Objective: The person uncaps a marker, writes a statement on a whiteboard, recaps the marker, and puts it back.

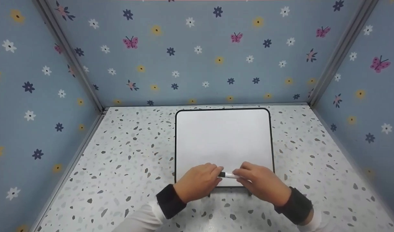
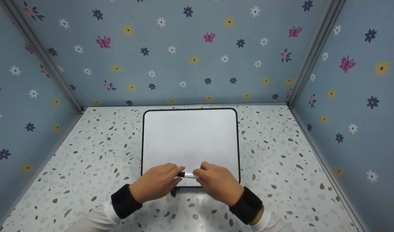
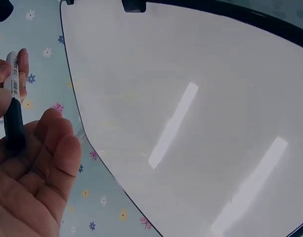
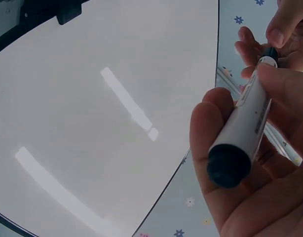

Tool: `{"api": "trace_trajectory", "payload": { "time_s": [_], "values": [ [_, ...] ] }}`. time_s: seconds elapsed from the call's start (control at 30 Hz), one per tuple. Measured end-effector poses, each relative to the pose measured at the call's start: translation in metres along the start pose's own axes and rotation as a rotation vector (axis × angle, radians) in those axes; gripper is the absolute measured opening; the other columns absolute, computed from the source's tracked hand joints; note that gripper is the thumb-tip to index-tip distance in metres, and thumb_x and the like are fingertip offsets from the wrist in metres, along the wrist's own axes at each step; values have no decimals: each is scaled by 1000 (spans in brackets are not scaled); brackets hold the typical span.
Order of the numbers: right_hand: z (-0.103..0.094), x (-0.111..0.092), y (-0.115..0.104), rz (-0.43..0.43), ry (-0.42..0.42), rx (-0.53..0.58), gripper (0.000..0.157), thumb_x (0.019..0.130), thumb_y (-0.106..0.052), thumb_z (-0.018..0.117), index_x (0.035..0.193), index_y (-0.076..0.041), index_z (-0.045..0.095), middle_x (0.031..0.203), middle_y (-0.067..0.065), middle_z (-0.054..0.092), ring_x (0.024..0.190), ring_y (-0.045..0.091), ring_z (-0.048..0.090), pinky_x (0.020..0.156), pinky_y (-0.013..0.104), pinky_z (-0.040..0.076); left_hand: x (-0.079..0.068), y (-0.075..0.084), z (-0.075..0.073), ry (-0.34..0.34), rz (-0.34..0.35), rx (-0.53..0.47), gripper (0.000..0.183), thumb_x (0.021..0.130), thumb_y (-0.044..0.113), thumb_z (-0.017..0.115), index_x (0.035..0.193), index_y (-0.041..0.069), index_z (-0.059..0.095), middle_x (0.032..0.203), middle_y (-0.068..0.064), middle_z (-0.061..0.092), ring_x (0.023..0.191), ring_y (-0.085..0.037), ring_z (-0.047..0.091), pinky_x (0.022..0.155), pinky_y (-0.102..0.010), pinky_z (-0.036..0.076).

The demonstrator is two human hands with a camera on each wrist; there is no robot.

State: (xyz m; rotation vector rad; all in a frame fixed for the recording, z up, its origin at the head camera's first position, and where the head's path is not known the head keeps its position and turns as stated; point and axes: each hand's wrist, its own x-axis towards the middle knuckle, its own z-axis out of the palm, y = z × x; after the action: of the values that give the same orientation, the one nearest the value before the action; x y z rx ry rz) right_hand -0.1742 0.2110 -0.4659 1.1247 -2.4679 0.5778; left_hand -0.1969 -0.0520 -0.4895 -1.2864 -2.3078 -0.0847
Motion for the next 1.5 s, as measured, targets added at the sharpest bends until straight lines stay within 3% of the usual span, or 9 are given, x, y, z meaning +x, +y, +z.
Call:
{"api": "trace_trajectory", "payload": {
  "time_s": [0.23, 0.43, 0.6, 1.0, 1.13, 1.33, 1.5],
  "values": [
    [5, -1, -8, -61, 25, -67, 27, 85, 2, 84, 109, -9, 75, 90, -1, 72, 73, 10, 65, 62, 24, 57, 1, 4, 1, -31, 10, -16, 13, 109, 22, 64, 107, 9, 65, 86, 4, 64, 70, -10, 57, 61, -21, 48],
    [10, 0, -11, -102, 51, -164, 23, 88, 1, 79, 108, -8, 71, 86, -1, 70, 72, 9, 63, 60, 24, 56, 3, 5, 1, -39, -8, -57, 15, 111, 21, 60, 102, 10, 62, 81, 3, 59, 66, -10, 51, 59, -22, 46],
    [15, 4, -12, -137, 91, -248, 21, 88, -6, 83, 105, -9, 71, 81, -3, 66, 66, 9, 58, 53, 23, 51, 6, 6, -2, -92, -31, -106, 17, 113, 22, 57, 99, 11, 61, 78, 3, 57, 64, -9, 46, 57, -22, 42],
    [27, 6, -15, -173, 92, -285, 16, 90, -12, 81, 98, -10, 67, 78, -4, 64, 62, 11, 56, 50, 25, 49, 8, 12, -8, -168, -22, -113, 11, 109, 18, 61, 101, 12, 62, 80, 3, 61, 68, -12, 57, 60, -24, 49],
    [29, 4, -14, -174, 77, -305, 16, 94, -16, 77, 95, -12, 62, 73, -6, 57, 56, 7, 46, 44, 22, 43, 8, 12, -8, -182, -20, -128, 9, 108, 17, 62, 102, 11, 63, 81, 2, 62, 69, -12, 57, 61, -24, 49],
    [27, 1, -15, -153, 55, -324, 21, 108, -31, 63, 96, -15, 57, 65, -8, 41, 57, 2, 18, 41, 18, 22, 8, 12, -10, -224, -20, -170, 13, 110, 19, 59, 102, 10, 61, 81, 2, 60, 68, -11, 52, 62, -25, 49],
    [24, -1, -17, -131, 34, -333, 29, 114, -40, 51, 99, -16, 57, 64, -7, 38, 56, 3, 15, 42, 18, 17, 8, 11, -9, -230, -20, -203, 14, 111, 19, 57, 102, 9, 60, 81, 2, 59, 67, -11, 50, 61, -25, 49]
  ]
}}
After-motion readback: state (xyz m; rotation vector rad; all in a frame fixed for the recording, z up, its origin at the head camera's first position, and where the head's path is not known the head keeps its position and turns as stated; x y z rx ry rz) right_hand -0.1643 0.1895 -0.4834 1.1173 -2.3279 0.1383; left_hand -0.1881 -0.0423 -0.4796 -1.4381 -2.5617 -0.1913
